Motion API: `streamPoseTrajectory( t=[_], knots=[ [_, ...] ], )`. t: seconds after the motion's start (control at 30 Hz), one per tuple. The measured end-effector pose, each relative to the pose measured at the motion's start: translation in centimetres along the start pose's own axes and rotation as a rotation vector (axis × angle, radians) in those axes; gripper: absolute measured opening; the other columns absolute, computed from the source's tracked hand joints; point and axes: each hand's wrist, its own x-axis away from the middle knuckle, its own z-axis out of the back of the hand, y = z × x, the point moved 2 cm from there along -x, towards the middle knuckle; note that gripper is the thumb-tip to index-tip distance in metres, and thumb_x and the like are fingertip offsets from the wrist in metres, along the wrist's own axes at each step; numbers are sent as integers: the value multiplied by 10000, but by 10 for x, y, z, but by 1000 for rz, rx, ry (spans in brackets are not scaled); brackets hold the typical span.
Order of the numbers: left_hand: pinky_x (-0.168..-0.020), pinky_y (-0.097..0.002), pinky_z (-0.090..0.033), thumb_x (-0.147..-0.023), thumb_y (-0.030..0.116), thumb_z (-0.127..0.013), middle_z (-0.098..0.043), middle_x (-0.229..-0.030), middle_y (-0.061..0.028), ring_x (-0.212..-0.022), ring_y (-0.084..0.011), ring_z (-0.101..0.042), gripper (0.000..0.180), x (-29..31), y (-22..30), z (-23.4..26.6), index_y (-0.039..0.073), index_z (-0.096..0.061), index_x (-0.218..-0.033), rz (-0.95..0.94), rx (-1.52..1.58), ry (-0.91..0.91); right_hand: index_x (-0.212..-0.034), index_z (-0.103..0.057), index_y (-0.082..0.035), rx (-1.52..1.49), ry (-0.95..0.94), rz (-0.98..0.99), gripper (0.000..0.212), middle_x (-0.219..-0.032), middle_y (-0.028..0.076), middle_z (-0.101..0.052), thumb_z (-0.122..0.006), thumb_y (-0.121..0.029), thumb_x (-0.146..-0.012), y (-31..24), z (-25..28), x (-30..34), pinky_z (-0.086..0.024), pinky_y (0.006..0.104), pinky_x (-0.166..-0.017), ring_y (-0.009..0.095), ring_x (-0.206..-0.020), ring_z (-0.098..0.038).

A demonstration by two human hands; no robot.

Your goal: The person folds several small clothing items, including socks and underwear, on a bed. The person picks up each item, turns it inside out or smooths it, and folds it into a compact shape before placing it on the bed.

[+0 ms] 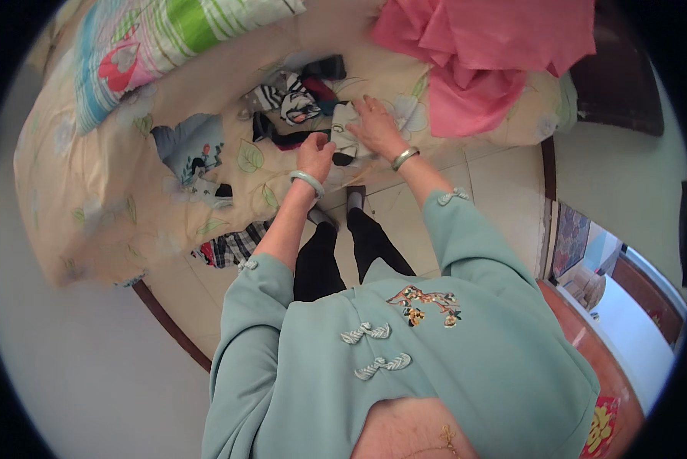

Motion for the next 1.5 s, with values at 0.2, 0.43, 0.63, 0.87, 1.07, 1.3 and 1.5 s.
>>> streamPoseTrajectory(
  t=[0.2, 0.43, 0.63, 0.87, 1.07, 1.3, 1.5],
  knots=[
    [-712, -275, -500, -859, 163, -646, -660, -910, -54, -806, -142, -614, 245, -4, -67, 48, 10, -654, -1050, 105, 88, 117, -1381, -415, -60, 98, -53, 46, 671, -1465, 184, -352, -670, -275, -799, -5, -46, -4, -238, 589, -1092, 391, -1384, -279],
    [-684, -268, -511, -866, 112, -624, -659, -899, -70, -793, -140, -621, 202, 16, -122, 115, 1, -651, -1032, 280, 440, 333, -1026, -596, 1, -172, 233, 373, 260, -1125, 219, -588, -585, -57, -773, -108, -8, -44, -455, 439, -913, 393, -1053, -541],
    [-674, -265, -533, -870, 91, -621, -656, -904, -80, -793, -148, -631, 210, 46, -146, 171, -24, -625, -1045, 381, 509, 478, -1061, -567, 34, 45, 171, 395, 314, -1042, 262, -605, -585, -108, -782, -140, -91, -114, -469, 456, -896, 410, -1010, -574],
    [-673, -278, -514, -858, 184, -667, -624, -1029, -108, -854, -168, -608, 410, 58, -206, 227, -32, -548, -1186, 423, 390, 693, -986, -616, 7, 238, -4, 174, 261, -1002, 217, -648, -610, -134, -767, -138, -115, -147, -492, 446, -869, 372, -980, -623],
    [-765, -327, -495, -759, 306, -756, -638, -1059, -162, -897, -217, -612, 557, 16, -214, 238, -56, -573, -1141, 510, -29, 701, -955, -626, -3, 131, 117, 246, 259, -978, 218, -645, -634, -187, -773, -137, -106, -136, -501, 450, -851, 379, -945, -621],
    [-732, -324, -501, -748, 120, -720, -664, -961, -100, -830, -218, -634, 295, 16, -204, 248, -23, -618, -985, 369, 506, 564, -1161, -553, -9, 344, 213, 61, 465, -1237, 155, -547, -669, -150, -733, -156, -69, -69, -432, 465, -934, 343, -1160, -500],
    [-718, -260, -486, -792, 18, -650, -662, -928, -37, -801, -133, -612, 184, 21, -119, 254, 11, -646, -975, 175, 986, 378, -1242, -498, 13, 166, 144, 106, 586, -1261, 200, -519, -693, -114, -704, -126, -71, -42, -425, 449, -970, 396, -1170, -482]
  ],
)
